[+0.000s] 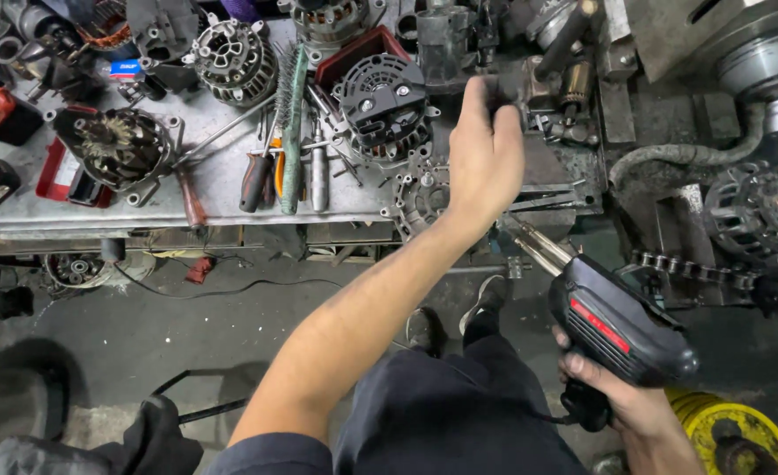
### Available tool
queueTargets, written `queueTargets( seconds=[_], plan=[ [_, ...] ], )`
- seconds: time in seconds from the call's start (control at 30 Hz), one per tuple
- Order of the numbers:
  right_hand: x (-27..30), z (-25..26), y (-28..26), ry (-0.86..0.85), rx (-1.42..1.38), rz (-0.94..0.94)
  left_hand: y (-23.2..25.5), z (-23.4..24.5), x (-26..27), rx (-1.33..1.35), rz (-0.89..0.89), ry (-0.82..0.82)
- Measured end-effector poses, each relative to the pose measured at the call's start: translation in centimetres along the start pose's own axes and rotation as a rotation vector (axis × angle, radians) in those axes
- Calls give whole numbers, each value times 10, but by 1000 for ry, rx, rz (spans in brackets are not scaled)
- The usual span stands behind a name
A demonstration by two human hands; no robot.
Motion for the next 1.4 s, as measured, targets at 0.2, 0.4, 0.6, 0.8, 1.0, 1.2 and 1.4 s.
queueTargets(
  seconds=[0.2,0.4,0.6,0.8,1.0,1.2,1.4],
  plan=[
    [1,-1,0,-91,-16,9,-36,-17,-23,94,-94,-252],
    [4,3,2,-81,-38,33,-43,-30,-36,486,148,-786],
    [2,0,-3,-78,4,58,-33,-33,-41,441,83,-883],
    [4,3,-4,-21,10,-4,-29,13,-65,685,490,-65],
    [2,4,1,-133,-145,-5,-17,53,-59,910,356,-71],
    [0,4,-3,-143,-118,99,-51,88,-35,937,528,126],
    [-2,5,-9,-175,-140,106,-56,121,-11,1123,280,135]
  ],
)
Point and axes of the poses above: each hand's wrist, its own x-axis away from the middle knuckle, its own z-axis out of the back of the hand, y = z × x, the point moved 4 cm from there along -x, towards the middle knuckle, and after that the axes turned 2 degrees about -x, right-handed, at the moved point
